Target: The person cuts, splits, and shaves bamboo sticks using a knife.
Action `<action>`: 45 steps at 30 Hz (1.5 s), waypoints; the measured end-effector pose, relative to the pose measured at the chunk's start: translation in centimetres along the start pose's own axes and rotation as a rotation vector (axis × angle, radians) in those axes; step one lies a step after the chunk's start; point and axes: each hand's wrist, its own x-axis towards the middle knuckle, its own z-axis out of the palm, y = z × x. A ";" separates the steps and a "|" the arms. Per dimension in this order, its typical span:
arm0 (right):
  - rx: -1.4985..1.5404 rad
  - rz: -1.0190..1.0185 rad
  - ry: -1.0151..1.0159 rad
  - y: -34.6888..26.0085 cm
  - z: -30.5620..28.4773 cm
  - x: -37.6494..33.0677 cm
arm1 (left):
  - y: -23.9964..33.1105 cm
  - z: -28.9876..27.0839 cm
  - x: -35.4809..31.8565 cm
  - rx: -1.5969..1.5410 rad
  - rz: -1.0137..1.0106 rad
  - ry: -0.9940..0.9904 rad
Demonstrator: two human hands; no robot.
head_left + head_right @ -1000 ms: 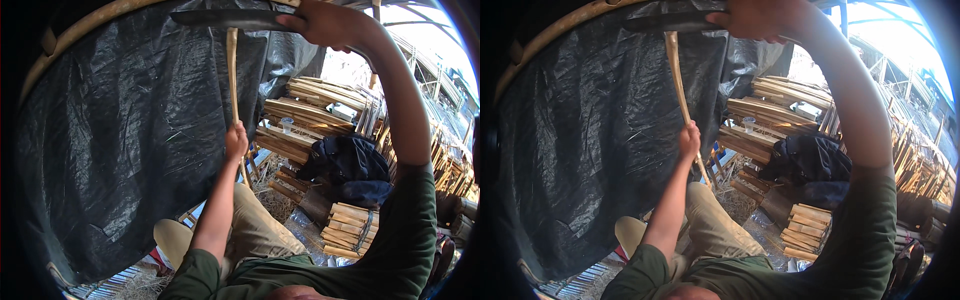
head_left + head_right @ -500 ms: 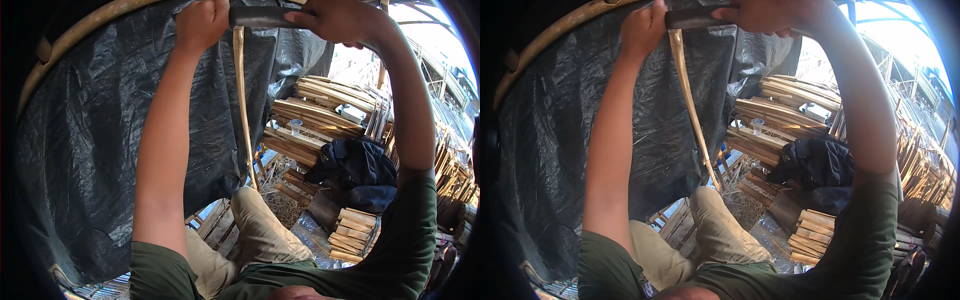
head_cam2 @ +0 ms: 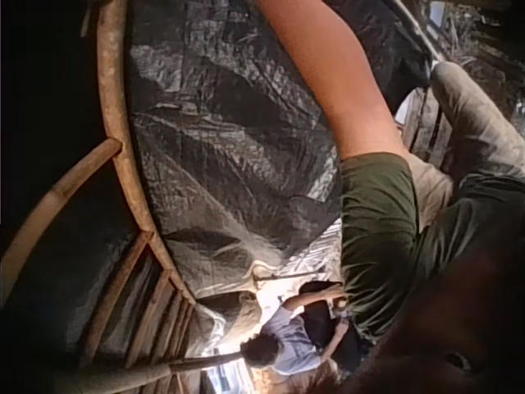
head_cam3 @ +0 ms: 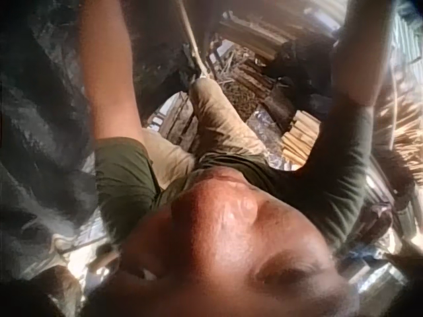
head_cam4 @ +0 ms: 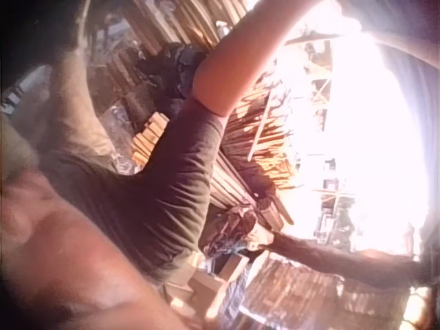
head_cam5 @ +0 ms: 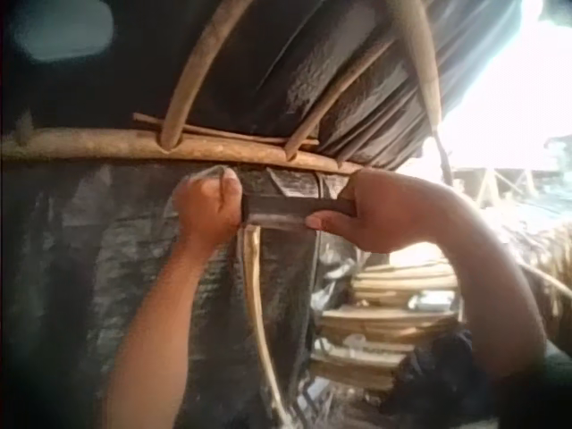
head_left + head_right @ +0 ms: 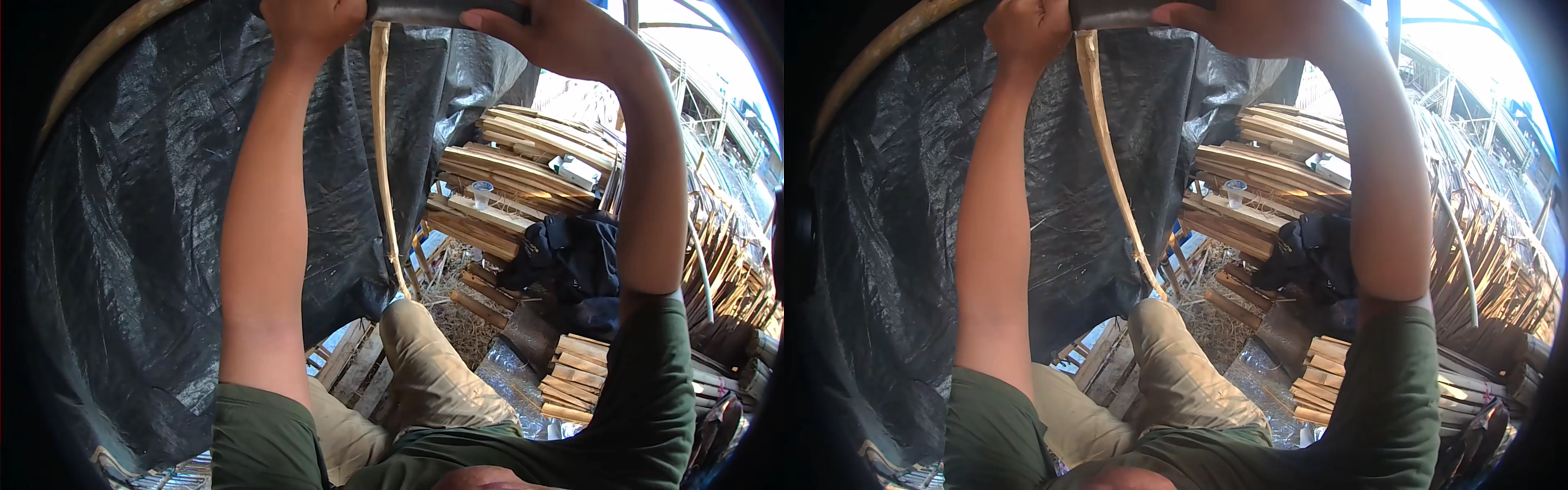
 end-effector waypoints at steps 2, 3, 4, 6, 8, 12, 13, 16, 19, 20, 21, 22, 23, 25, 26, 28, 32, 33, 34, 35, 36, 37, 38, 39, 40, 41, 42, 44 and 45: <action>0.046 0.018 0.046 -0.5 0.2 -0.5 | 0.3 0.3 0.1 -0.010 -0.046 0.023; 0.031 0.035 0.054 -0.8 -0.4 -0.5 | 0.5 0.2 0.0 -0.014 -0.087 0.046; 0.029 0.045 0.064 -1.5 -0.7 -0.3 | -0.1 -0.2 -0.5 -0.007 -0.084 0.036; -0.022 0.026 0.062 -3.1 -1.0 0.2 | -1.5 -1.7 -1.4 0.094 -0.104 -0.025; -0.077 -0.012 0.033 -3.9 -0.9 0.8 | -2.2 -3.3 -1.9 0.090 -0.169 -0.071; 0.054 -0.106 0.078 -4.4 0.8 1.1 | -2.9 -4.8 -1.8 0.074 -0.144 -0.039; 0.086 -0.155 0.073 -5.0 1.4 1.3 | -3.7 -5.7 -1.9 0.092 -0.139 -0.050; 0.172 -0.156 0.013 -7.6 1.8 1.4 | -5.5 -8.6 -2.0 0.170 -0.050 -0.106; 0.288 -0.218 -0.058 -8.9 1.7 1.6 | -6.8 -11.2 -2.0 0.165 -0.010 -0.090; 0.270 -0.230 -0.031 -9.8 2.1 2.2 | -7.3 -12.3 -2.1 0.228 -0.076 -0.144; 0.268 -0.242 -0.021 -10.3 2.3 2.3 | -7.8 -13.2 -2.3 0.292 -0.143 -0.198; 0.253 -0.244 -0.009 -10.5 2.2 2.4 | -7.8 -13.4 -2.2 0.293 -0.147 -0.200; 0.203 -0.249 0.024 -10.4 2.0 2.2 | -7.8 -13.3 -2.2 0.310 -0.154 -0.174; 0.148 -0.245 0.042 -10.4 1.3 1.5 | -7.0 -12.9 -2.4 0.316 -0.175 -0.153; 0.117 -0.185 0.060 -10.6 0.5 0.7 | -6.1 -12.7 -2.2 0.261 -0.237 -0.129; 0.032 -0.131 0.114 -10.4 0.0 -0.5 | -4.8 -11.8 -2.2 0.204 -0.304 -0.106; -0.298 -0.210 0.384 -8.6 -1.6 -2.4 | -2.2 -8.4 -2.5 -0.009 -0.389 0.020; -0.371 -0.226 0.394 -8.3 -2.3 -2.5 | -1.2 -7.6 -2.9 -0.015 -0.449 0.025; -0.437 -0.188 0.374 -8.3 -3.0 -2.8 | -1.2 -6.6 -3.5 0.066 -0.456 0.070; -0.464 -0.135 0.317 -8.3 -3.6 -2.8 | -0.4 -5.7 -3.8 0.054 -0.458 0.080; -0.490 -0.083 0.255 -8.2 -4.0 -2.9 | 0.3 -4.9 -4.1 0.000 -0.453 0.117; -0.517 -0.035 0.192 -8.2 -4.4 -2.8 | 1.0 -4.2 -4.0 -0.052 -0.447 0.154; -0.624 -0.015 0.422 -7.7 -2.3 -3.2 | 2.5 -4.3 -3.6 -0.009 -0.608 0.086; -0.606 -0.031 0.389 -6.9 -2.3 -4.0 | 2.9 -4.0 -3.0 -0.025 -0.612 0.101; -0.518 -0.041 0.334 -6.2 -3.1 -4.4 | 3.0 -4.0 -2.5 0.012 -0.488 0.134; -0.426 -0.034 0.266 -5.7 -3.5 -4.9 | 3.0 -4.2 -2.2 0.050 -0.365 0.166; -0.329 -0.027 0.212 -5.3 -4.0 -5.0 | 2.7 -4.7 -1.8 0.049 -0.366 0.173; -0.119 0.031 0.024 -5.2 -2.9 -4.6 | 1.9 -6.5 -0.8 0.140 -0.238 0.005; -0.002 0.084 0.017 -5.4 -1.9 -4.8 | 1.6 -7.3 -0.2 0.141 -0.236 0.003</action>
